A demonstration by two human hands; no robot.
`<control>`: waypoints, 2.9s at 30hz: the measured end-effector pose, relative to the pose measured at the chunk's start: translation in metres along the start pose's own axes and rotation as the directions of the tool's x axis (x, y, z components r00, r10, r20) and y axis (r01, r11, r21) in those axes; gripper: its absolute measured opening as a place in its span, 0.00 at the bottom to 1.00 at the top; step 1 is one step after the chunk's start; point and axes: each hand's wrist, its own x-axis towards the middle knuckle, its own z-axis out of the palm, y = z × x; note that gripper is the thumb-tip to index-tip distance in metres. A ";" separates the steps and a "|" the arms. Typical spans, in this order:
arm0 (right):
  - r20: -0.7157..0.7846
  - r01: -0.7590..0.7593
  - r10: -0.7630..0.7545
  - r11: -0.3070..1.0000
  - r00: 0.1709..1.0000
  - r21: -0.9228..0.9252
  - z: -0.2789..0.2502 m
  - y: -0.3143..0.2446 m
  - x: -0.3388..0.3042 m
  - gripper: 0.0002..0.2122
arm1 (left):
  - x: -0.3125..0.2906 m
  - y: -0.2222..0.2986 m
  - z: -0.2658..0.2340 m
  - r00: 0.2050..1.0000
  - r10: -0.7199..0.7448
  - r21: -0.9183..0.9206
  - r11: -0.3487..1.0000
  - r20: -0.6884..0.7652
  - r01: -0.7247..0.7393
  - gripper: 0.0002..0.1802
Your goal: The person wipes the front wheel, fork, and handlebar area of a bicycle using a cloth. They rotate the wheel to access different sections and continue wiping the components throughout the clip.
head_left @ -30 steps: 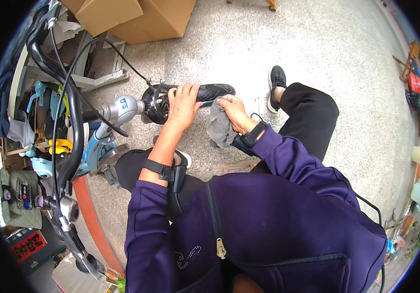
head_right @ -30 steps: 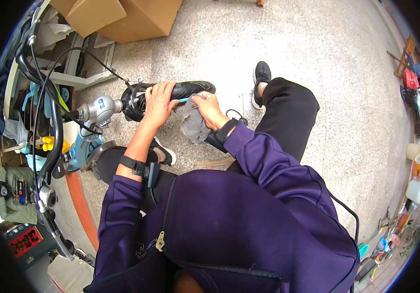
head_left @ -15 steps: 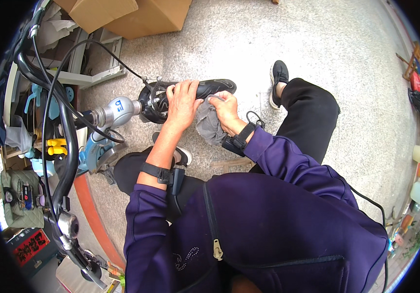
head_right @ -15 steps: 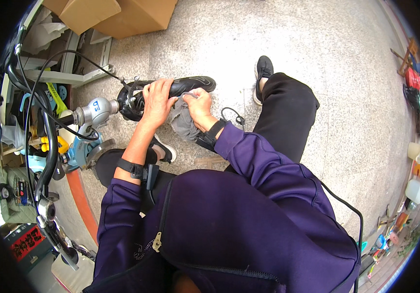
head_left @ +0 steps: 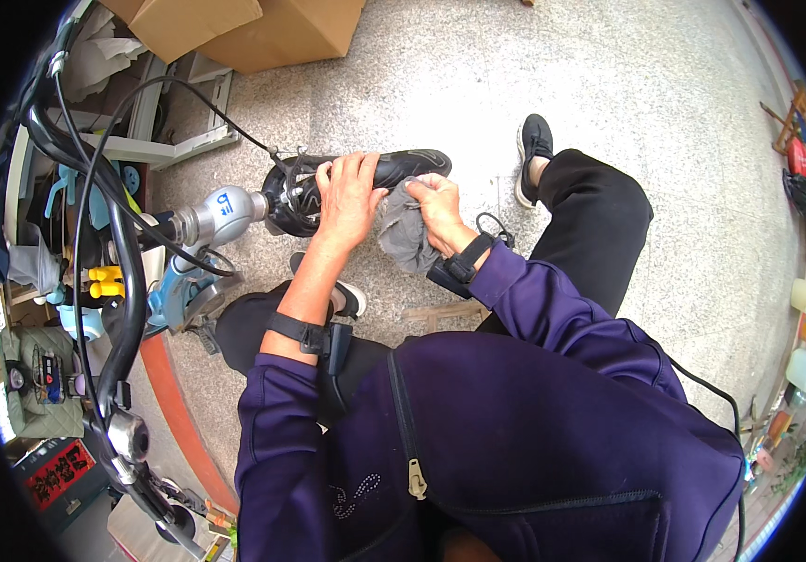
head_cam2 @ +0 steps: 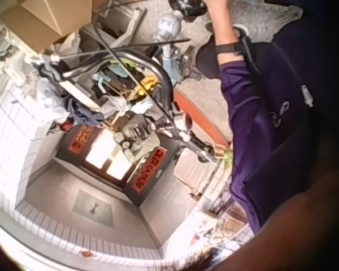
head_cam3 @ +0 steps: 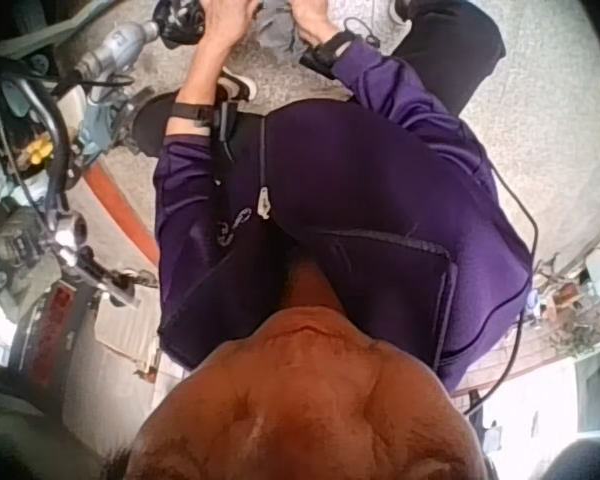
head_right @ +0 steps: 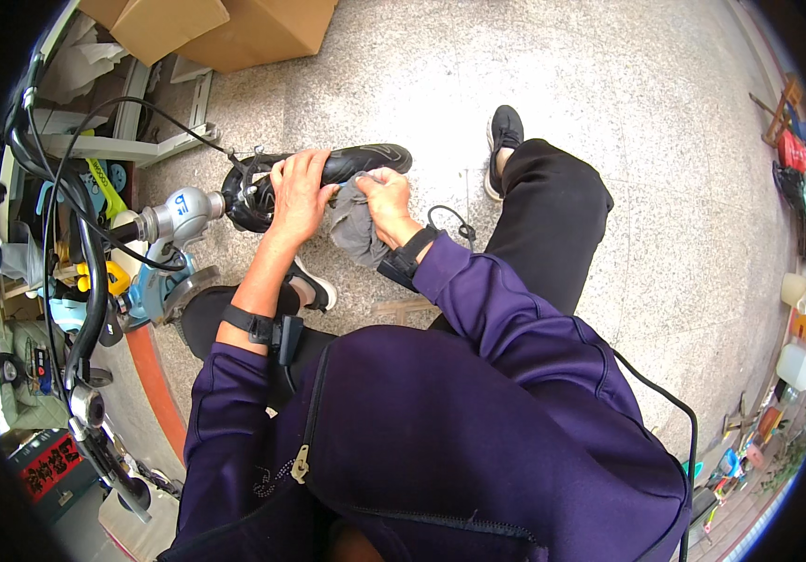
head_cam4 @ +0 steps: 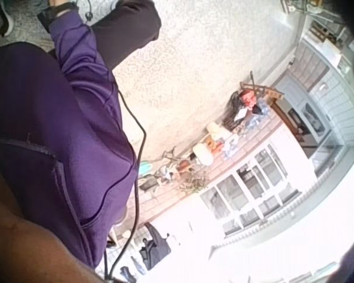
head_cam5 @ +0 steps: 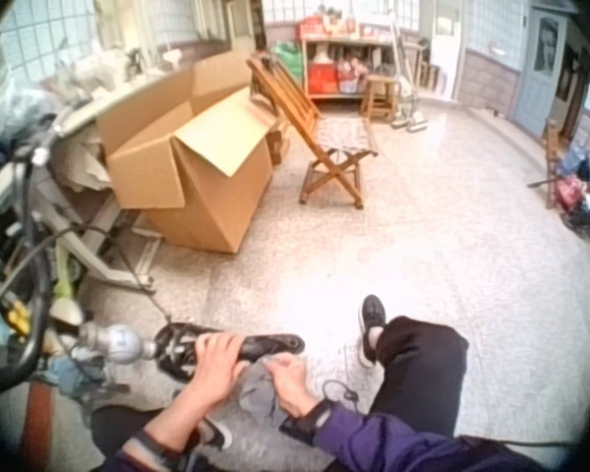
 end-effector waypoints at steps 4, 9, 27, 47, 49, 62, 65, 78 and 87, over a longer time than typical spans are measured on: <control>-0.018 -0.021 0.021 0.999 1.000 -0.032 0.001 0.003 0.005 0.01 | 0.000 -0.001 0.000 1.000 0.005 0.007 1.000 -0.009 -0.005 0.33; -0.088 0.105 -0.118 0.984 0.989 -0.141 -0.004 0.001 0.016 0.02 | 0.002 -0.002 0.000 1.000 -0.010 -0.013 1.000 0.018 0.010 0.33; 0.064 0.111 -0.103 0.983 0.993 -0.146 -0.006 0.005 0.008 0.04 | 0.000 -0.005 0.000 1.000 -0.019 0.000 1.000 0.025 0.019 0.33; 0.126 0.446 -0.477 0.652 0.870 -0.612 -0.003 -0.021 0.012 0.06 | 0.002 -0.003 0.000 1.000 -0.017 0.002 1.000 0.012 0.017 0.33; 0.094 0.405 -0.435 0.709 0.895 -0.578 -0.001 -0.021 0.014 0.07 | 0.001 -0.003 0.000 1.000 -0.015 0.003 1.000 0.007 0.015 0.33; 0.156 0.394 -0.378 0.710 0.913 -0.583 0.001 -0.017 0.008 0.04 | 0.001 -0.003 0.002 1.000 -0.023 0.005 1.000 -0.005 0.023 0.33; 0.158 0.440 -0.435 0.687 0.886 -0.578 0.001 -0.027 0.012 0.04 | 0.001 -0.003 0.001 1.000 -0.013 -0.002 1.000 -0.004 0.013 0.33; -0.226 0.162 -0.226 0.949 0.947 -0.270 -0.035 -0.021 0.039 0.04 | -0.004 -0.005 -0.001 1.000 -0.006 -0.017 1.000 0.014 0.006 0.32; -0.072 0.379 -0.508 0.722 0.859 -0.579 -0.002 -0.004 0.023 0.04 | -0.003 -0.002 0.000 1.000 -0.014 -0.021 1.000 0.002 0.014 0.33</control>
